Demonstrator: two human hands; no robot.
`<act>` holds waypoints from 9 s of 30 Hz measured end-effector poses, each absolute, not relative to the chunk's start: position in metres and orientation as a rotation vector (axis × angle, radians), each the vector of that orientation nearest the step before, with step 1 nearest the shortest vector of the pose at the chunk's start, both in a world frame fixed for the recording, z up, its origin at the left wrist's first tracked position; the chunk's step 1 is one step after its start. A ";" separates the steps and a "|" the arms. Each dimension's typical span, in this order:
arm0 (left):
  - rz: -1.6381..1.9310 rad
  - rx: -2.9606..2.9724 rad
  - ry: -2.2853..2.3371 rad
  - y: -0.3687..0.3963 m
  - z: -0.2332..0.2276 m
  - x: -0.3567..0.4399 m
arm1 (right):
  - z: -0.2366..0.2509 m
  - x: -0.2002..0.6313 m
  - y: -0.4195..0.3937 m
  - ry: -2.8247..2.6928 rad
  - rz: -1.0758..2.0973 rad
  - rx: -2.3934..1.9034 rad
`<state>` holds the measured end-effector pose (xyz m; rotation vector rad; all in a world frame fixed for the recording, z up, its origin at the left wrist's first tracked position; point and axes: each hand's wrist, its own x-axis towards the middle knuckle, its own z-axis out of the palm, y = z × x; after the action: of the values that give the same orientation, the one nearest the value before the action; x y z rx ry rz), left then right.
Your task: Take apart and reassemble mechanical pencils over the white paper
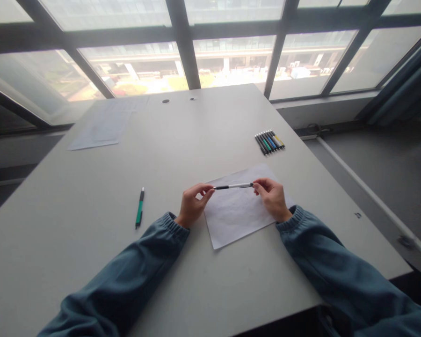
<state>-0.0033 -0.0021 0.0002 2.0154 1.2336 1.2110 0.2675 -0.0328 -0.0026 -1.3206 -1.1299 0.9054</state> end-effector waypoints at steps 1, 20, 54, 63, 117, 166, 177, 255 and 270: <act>1.211 2.015 1.234 -0.002 0.000 -0.003 | -0.003 0.268 -0.033 -1.131 0.905 -1.318; 1.215 2.030 1.233 -0.002 0.003 -0.002 | -0.002 0.268 -0.032 -1.161 0.885 -1.315; 1.165 1.969 1.231 -0.003 0.006 -0.001 | -0.006 0.269 -0.032 -1.169 0.891 -1.292; 1.175 1.967 1.209 -0.004 0.007 -0.001 | -0.005 0.269 -0.033 -1.177 0.896 -1.295; 1.147 1.932 1.229 -0.003 0.007 -0.001 | -0.009 0.269 -0.033 -1.206 0.882 -1.319; 1.142 1.929 1.219 -0.004 0.008 -0.001 | -0.009 0.270 -0.034 -1.227 0.897 -1.327; 1.139 1.922 1.212 -0.004 0.008 -0.001 | -0.007 0.270 -0.034 -1.225 0.902 -1.333; 1.129 1.923 1.251 -0.005 0.009 0.000 | 0.000 0.267 -0.037 -1.272 0.923 -1.320; 1.142 1.912 1.239 -0.004 0.009 0.000 | 0.000 0.268 -0.036 -1.340 0.853 -1.351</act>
<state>0.0002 -0.0041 0.0088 1.9119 1.2393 1.1424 0.2682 -0.0363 0.0000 -1.3508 -1.3395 0.8531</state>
